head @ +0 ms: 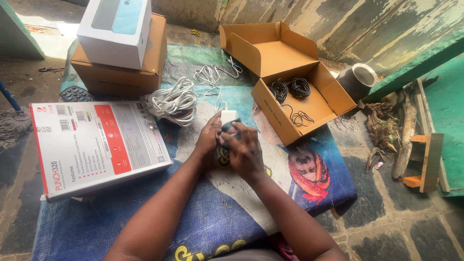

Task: The person uncoils and bundles white cables, then places a power adapter and a cloth into a cardboard box.

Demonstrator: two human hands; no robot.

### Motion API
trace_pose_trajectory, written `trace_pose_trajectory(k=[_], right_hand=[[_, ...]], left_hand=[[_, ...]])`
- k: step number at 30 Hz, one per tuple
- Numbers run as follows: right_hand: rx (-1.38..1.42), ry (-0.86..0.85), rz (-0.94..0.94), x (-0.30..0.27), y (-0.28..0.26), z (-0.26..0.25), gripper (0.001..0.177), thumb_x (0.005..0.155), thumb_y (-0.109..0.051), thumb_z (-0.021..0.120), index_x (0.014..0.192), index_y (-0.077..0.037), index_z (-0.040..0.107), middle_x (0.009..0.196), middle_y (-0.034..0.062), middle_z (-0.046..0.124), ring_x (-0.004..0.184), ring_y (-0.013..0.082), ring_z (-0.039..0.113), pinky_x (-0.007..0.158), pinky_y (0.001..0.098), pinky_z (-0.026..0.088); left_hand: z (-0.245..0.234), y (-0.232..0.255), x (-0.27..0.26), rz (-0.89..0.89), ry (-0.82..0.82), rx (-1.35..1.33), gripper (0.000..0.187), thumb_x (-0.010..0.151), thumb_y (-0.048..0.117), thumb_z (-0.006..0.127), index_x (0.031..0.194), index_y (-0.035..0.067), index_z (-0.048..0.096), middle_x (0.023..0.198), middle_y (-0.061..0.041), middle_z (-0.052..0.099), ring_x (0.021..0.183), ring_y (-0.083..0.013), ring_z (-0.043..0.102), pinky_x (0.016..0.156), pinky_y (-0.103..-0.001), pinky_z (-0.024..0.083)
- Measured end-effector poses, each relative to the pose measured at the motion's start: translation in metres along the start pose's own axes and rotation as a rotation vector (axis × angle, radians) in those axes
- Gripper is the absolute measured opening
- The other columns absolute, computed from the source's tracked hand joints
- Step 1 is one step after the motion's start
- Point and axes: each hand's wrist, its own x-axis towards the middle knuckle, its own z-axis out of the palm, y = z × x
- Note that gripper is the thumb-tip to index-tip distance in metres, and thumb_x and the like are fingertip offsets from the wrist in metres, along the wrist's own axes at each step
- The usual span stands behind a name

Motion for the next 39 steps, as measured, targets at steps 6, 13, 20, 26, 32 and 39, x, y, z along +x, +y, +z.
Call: trace_pose_trajectory(k=[6, 13, 20, 26, 32, 39], right_hand=[[0.143, -0.024, -0.019, 0.023, 0.016, -0.017, 0.040, 0.079, 0.007, 0.065, 0.111, -0.016, 0.074, 0.133, 0.0129, 0.059, 0.124, 0.0319, 0.054, 0.104, 0.0422, 0.050], [1.125, -0.080, 0.449, 0.058, 0.060, 0.007, 0.037, 0.096, -0.009, 0.054, 0.133, -0.009, 0.059, 0.126, 0.0159, 0.064, 0.119, 0.0335, 0.063, 0.102, 0.0479, 0.055], [0.284, 0.066, 0.151, 0.014, 0.012, 0.026, 0.101, 0.083, -0.044, 0.080, 0.154, 0.000, 0.024, 0.146, 0.0325, 0.037, 0.136, 0.0460, 0.036, 0.110, 0.0559, 0.036], [0.178, 0.060, 0.061, 0.013, 0.014, 0.014, 0.088, 0.091, -0.043, 0.078, 0.160, -0.014, 0.031, 0.153, 0.0226, 0.042, 0.141, 0.0436, 0.046, 0.112, 0.0513, 0.047], [0.015, 0.014, 0.053, 0.016, 0.016, 0.009, 0.065, 0.091, -0.039, 0.075, 0.149, -0.021, 0.052, 0.132, 0.0157, 0.057, 0.119, 0.0348, 0.059, 0.091, 0.0459, 0.057], [0.299, 0.015, 0.310, 0.020, 0.066, 0.017, 0.030, 0.108, -0.043, 0.064, 0.130, -0.024, 0.068, 0.111, 0.0043, 0.071, 0.092, 0.0223, 0.078, 0.079, 0.0357, 0.062]], left_hand=[[0.020, 0.022, -0.016, -0.078, -0.076, -0.020, 0.054, 0.109, 0.037, 0.043, 0.153, 0.006, 0.043, 0.127, -0.012, 0.063, 0.112, -0.0194, 0.066, 0.097, -0.035, 0.057], [0.041, 0.045, -0.034, -0.108, -0.170, -0.093, 0.056, 0.108, 0.040, 0.039, 0.156, 0.011, 0.035, 0.137, -0.013, 0.058, 0.117, -0.0190, 0.065, 0.099, -0.033, 0.056], [0.028, 0.029, -0.024, -0.062, -0.102, -0.108, 0.053, 0.103, 0.020, 0.052, 0.152, 0.015, 0.032, 0.131, -0.015, 0.060, 0.113, -0.0226, 0.067, 0.092, -0.035, 0.058], [0.005, 0.002, -0.017, -0.072, -0.145, -0.058, 0.048, 0.104, 0.032, 0.054, 0.143, 0.006, 0.049, 0.127, -0.012, 0.066, 0.112, -0.0208, 0.069, 0.094, -0.035, 0.059], [-0.004, -0.007, -0.012, -0.159, -0.152, 0.017, 0.060, 0.103, 0.056, 0.047, 0.137, 0.007, 0.052, 0.122, -0.010, 0.066, 0.108, -0.0207, 0.067, 0.093, -0.037, 0.056], [0.011, 0.006, -0.017, -0.303, -0.107, 0.177, 0.071, 0.103, 0.065, 0.039, 0.137, 0.005, 0.056, 0.112, -0.013, 0.067, 0.098, -0.0219, 0.064, 0.085, -0.036, 0.052]])
